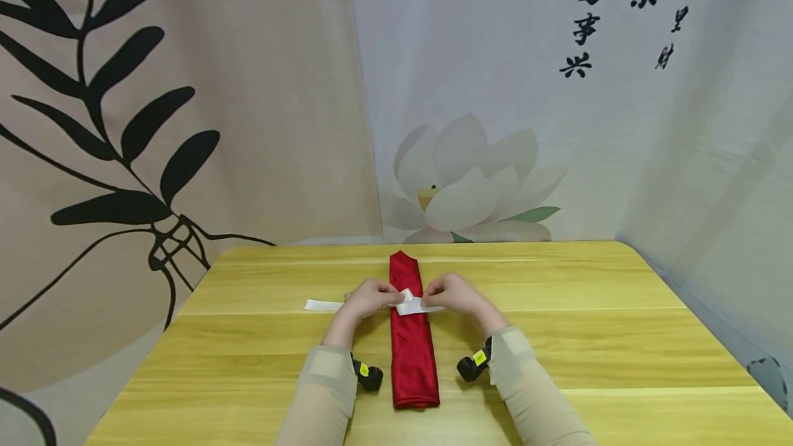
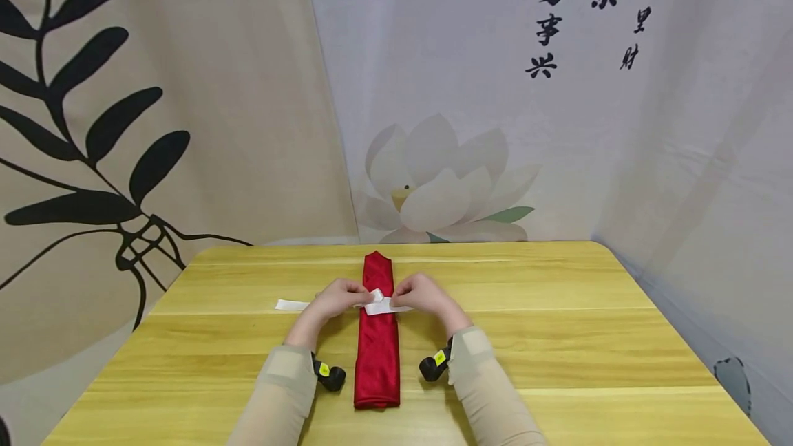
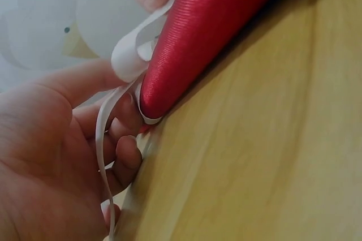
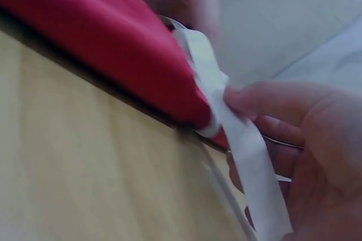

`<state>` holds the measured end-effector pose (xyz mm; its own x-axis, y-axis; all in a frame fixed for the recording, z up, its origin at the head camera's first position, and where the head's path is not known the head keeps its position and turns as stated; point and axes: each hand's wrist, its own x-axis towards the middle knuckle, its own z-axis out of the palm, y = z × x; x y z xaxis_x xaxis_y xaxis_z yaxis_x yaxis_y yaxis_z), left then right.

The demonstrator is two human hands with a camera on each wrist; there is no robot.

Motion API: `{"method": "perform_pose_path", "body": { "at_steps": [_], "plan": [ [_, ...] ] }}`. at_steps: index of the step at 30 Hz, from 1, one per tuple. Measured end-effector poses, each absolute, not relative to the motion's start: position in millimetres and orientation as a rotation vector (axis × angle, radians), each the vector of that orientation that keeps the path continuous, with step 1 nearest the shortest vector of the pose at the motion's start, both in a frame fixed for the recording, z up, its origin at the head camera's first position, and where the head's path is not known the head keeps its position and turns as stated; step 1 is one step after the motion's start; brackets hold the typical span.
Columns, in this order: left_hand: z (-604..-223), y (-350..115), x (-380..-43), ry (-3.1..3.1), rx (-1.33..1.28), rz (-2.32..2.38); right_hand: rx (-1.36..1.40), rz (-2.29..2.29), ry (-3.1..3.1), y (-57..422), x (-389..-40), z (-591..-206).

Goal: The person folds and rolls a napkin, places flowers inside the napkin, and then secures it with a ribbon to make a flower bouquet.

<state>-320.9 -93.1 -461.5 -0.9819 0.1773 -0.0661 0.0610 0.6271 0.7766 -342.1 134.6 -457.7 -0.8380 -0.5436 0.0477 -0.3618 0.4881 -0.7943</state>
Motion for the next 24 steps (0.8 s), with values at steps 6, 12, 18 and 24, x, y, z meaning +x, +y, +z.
{"method": "perform_pose_path", "body": {
  "at_steps": [6, 12, 18, 24],
  "plan": [
    [-460.0, -94.3, -321.1, 2.696, 0.226, 1.256, -0.718, -1.28, 2.564, 120.7, -338.0, -460.5],
    [-460.0, -95.1, -320.6, 2.664, 0.265, 1.262, -0.705, -1.302, 2.593, 112.7, -338.9, -467.7],
    [-460.1, -94.9, -320.1, 2.664, 0.268, 1.257, -0.704, -1.314, 2.599, 110.1, -339.9, -472.4],
    [-460.7, -93.7, -320.8, 2.677, 0.241, 1.237, -0.747, -1.305, 2.577, 114.8, -340.1, -468.8]
  ]
}}
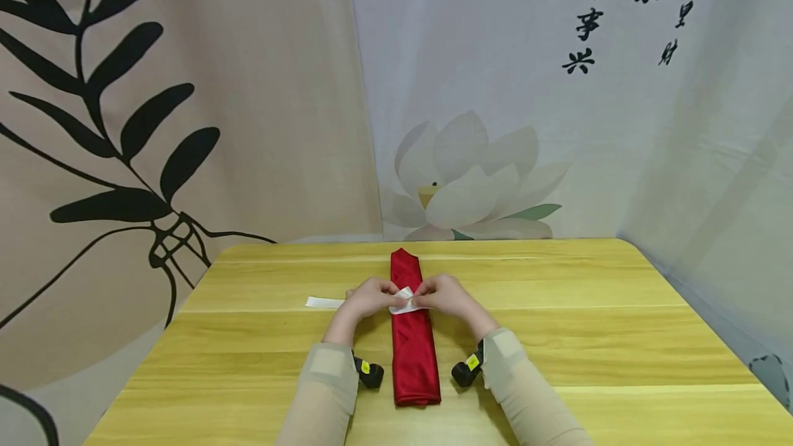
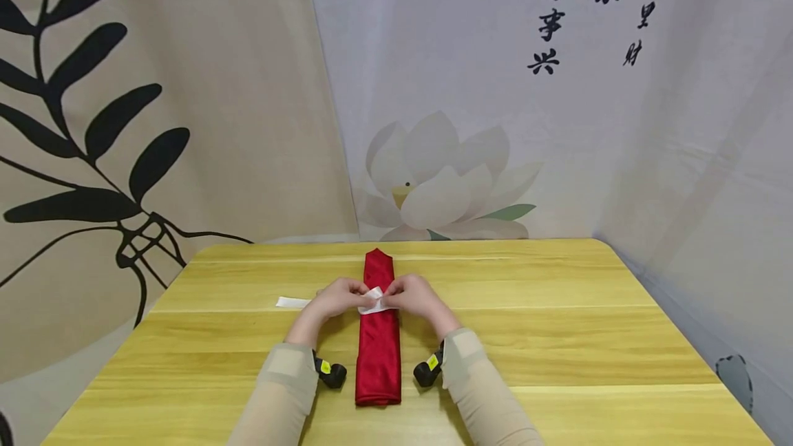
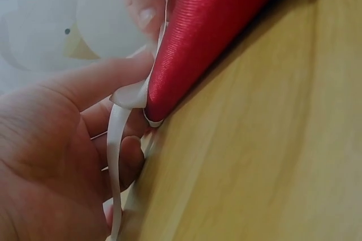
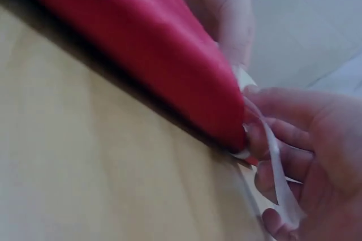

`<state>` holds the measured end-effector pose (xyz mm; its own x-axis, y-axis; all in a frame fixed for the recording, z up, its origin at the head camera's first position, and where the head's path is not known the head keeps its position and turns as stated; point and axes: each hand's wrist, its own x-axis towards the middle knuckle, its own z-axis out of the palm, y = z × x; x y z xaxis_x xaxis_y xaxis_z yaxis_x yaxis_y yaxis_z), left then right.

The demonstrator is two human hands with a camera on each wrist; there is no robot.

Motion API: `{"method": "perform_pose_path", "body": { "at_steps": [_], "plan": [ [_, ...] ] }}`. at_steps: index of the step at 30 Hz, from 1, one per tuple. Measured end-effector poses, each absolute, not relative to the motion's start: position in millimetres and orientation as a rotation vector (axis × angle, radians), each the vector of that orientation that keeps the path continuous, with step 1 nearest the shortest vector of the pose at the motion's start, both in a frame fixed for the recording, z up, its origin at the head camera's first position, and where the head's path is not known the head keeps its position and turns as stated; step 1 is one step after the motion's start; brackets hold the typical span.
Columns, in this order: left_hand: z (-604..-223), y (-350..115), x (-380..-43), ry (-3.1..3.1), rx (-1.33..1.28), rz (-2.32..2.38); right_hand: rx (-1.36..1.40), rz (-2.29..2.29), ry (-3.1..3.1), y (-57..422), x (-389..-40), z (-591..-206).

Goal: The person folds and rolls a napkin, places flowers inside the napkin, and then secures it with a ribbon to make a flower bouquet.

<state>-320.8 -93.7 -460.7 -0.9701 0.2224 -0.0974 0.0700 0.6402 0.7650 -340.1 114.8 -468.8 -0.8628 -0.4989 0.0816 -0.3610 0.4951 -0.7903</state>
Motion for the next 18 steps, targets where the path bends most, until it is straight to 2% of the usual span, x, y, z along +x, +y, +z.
{"method": "perform_pose_path", "body": {
  "at_steps": [9, 18],
  "plan": [
    [-462.2, -91.3, -322.0, 2.699, 0.236, 1.217, -0.812, -1.254, 2.475, 139.7, -345.7, -462.8],
    [-463.2, -91.6, -323.3, 2.712, 0.232, 1.204, -0.75, -1.224, 2.473, 149.4, -347.3, -458.1]
  ]
}}
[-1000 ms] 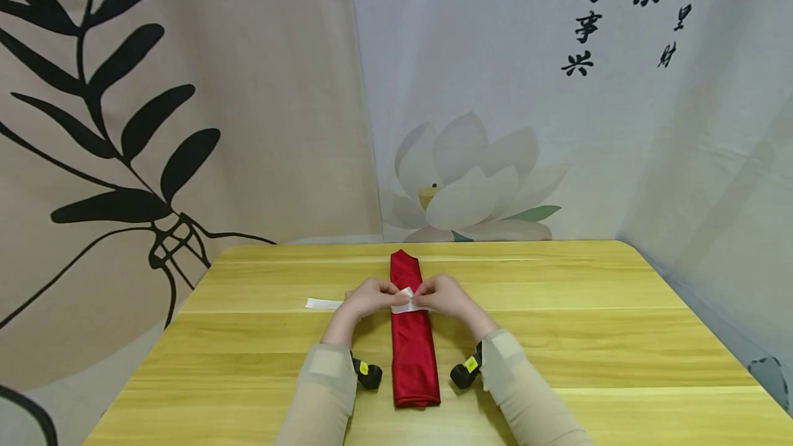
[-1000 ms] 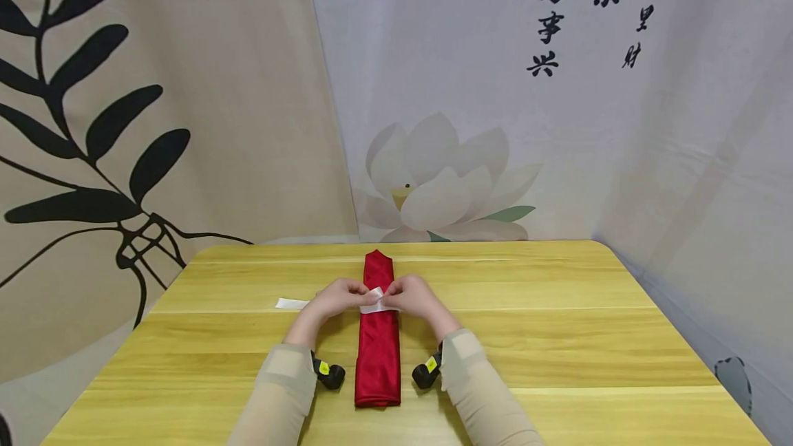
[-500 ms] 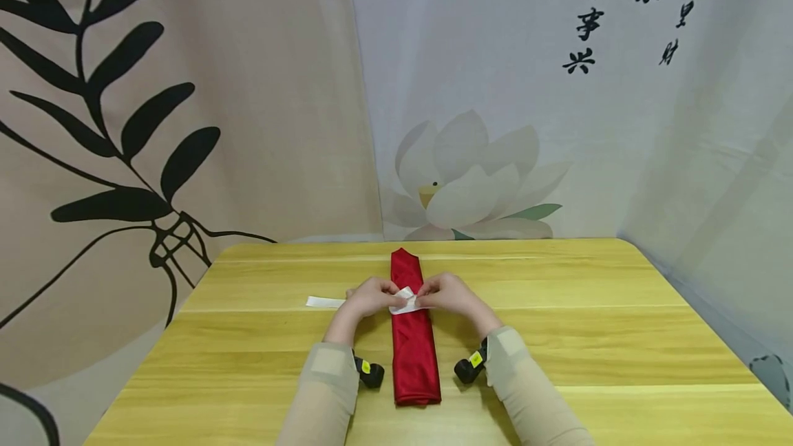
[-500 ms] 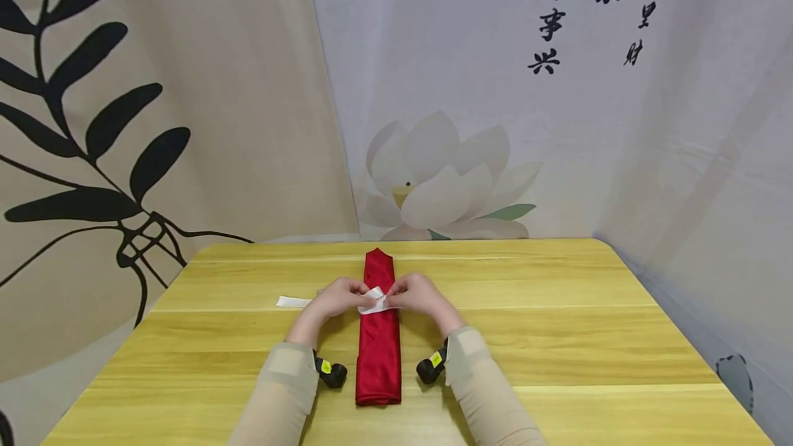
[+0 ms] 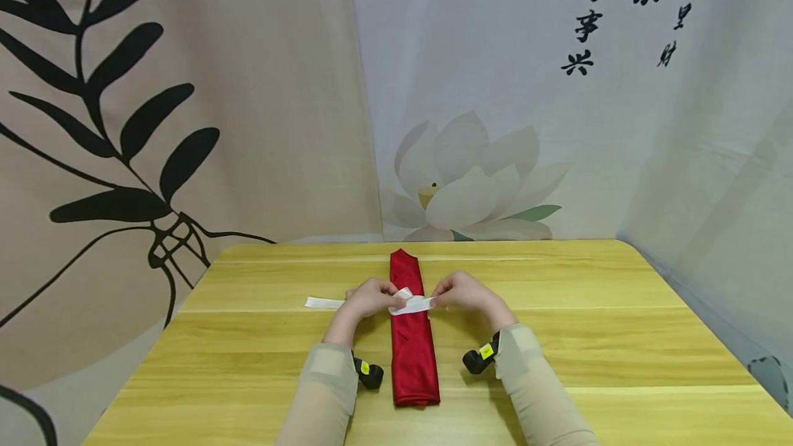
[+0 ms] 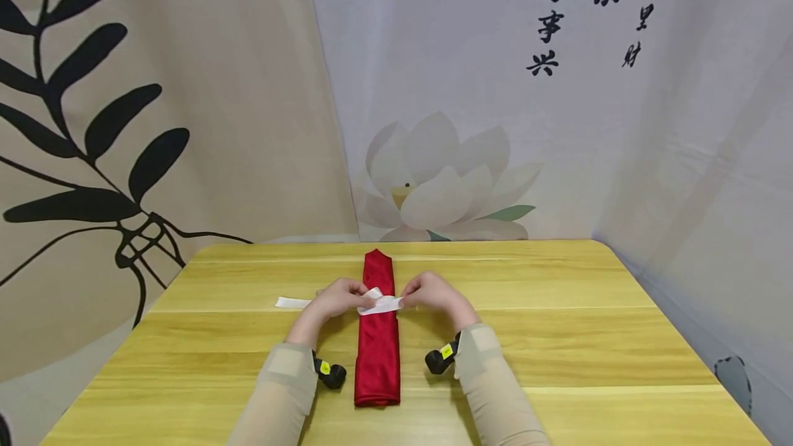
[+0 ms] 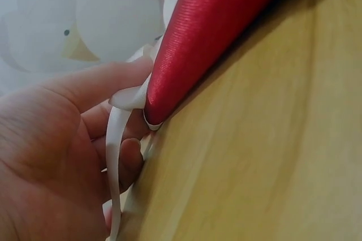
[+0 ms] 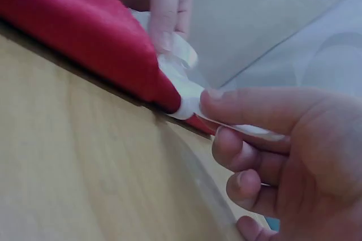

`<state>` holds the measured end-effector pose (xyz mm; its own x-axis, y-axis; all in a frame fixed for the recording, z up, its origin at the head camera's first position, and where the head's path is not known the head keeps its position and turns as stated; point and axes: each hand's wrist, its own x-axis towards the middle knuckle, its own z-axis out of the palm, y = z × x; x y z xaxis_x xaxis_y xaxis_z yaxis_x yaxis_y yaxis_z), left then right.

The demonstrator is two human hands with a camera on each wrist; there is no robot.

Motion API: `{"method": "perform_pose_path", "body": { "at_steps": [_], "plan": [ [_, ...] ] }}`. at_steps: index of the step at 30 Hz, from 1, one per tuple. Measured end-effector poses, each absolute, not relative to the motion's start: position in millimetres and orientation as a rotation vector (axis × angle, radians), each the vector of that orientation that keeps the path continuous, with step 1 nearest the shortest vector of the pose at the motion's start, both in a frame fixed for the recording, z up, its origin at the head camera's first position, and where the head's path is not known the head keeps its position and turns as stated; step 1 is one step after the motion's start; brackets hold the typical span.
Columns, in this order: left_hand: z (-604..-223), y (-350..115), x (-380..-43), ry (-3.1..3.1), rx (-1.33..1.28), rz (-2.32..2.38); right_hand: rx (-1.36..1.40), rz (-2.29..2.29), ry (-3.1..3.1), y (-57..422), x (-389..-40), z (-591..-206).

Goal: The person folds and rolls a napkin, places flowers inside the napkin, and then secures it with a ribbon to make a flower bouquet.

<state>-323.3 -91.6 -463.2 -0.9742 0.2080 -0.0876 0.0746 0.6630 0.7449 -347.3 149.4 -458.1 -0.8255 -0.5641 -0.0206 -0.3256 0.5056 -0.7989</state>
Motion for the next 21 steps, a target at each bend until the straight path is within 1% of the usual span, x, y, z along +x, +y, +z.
{"method": "perform_pose_path", "body": {
  "at_steps": [21],
  "plan": [
    [-461.3, -92.4, -321.4, 2.69, 0.292, 1.207, -0.746, -1.246, 2.605, 118.3, -341.3, -466.9]
  ]
}}
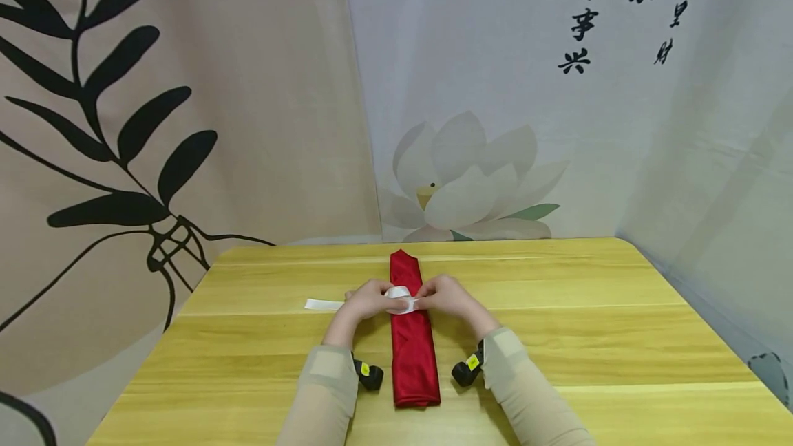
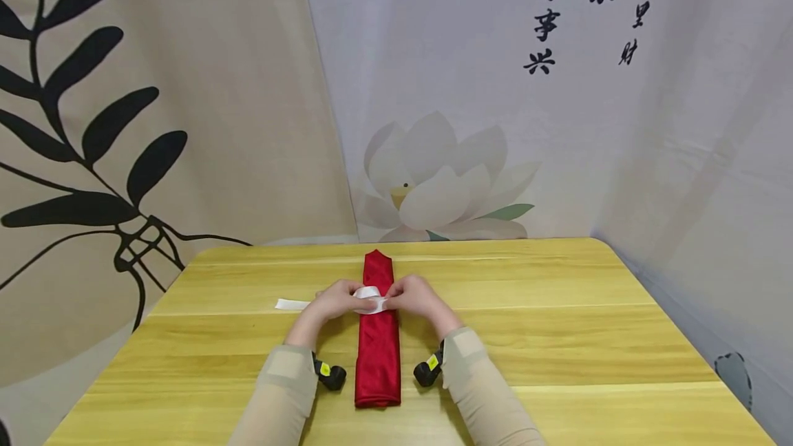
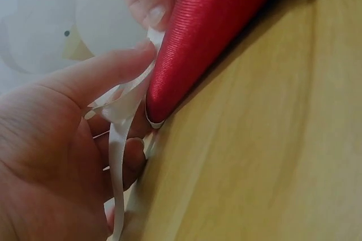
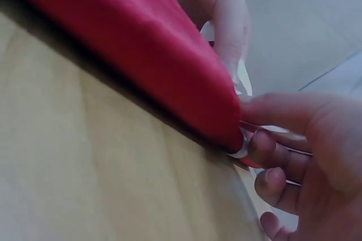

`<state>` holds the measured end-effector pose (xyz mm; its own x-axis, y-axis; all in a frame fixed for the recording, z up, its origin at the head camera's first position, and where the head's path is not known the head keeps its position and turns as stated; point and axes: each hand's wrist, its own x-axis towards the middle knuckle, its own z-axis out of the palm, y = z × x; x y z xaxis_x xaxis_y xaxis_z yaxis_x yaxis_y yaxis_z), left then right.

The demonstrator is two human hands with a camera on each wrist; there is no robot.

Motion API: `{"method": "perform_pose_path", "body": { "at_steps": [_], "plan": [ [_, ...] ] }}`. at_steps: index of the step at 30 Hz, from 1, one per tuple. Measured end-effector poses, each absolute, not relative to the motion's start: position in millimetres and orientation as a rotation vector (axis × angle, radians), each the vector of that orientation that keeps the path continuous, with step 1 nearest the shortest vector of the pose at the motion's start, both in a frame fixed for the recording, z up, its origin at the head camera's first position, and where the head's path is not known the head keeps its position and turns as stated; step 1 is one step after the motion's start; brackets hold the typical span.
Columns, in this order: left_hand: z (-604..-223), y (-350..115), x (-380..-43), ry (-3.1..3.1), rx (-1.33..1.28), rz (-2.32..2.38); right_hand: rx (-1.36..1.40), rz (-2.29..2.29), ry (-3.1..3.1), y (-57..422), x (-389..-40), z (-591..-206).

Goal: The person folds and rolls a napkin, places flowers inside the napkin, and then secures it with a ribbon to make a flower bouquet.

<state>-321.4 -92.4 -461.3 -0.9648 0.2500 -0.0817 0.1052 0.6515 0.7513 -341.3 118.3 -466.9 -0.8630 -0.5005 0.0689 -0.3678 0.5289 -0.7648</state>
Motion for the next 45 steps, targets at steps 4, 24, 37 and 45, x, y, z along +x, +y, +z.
{"method": "perform_pose_path", "body": {
  "at_steps": [4, 24, 37, 45],
  "plan": [
    [-459.7, -91.9, -320.8, 2.69, 0.298, 1.198, -0.741, -1.266, 2.611, 114.7, -340.6, -467.9],
    [-465.3, -91.3, -324.2, 2.739, 0.29, 1.119, -0.691, -1.307, 2.487, 141.9, -344.6, -458.7],
    [-467.7, -92.3, -325.0, 2.743, 0.298, 1.115, -0.719, -1.275, 2.541, 138.6, -344.8, -462.6],
    [-467.0, -90.6, -325.5, 2.739, 0.275, 1.107, -0.731, -1.252, 2.551, 128.4, -341.1, -461.1]
  ]
}}
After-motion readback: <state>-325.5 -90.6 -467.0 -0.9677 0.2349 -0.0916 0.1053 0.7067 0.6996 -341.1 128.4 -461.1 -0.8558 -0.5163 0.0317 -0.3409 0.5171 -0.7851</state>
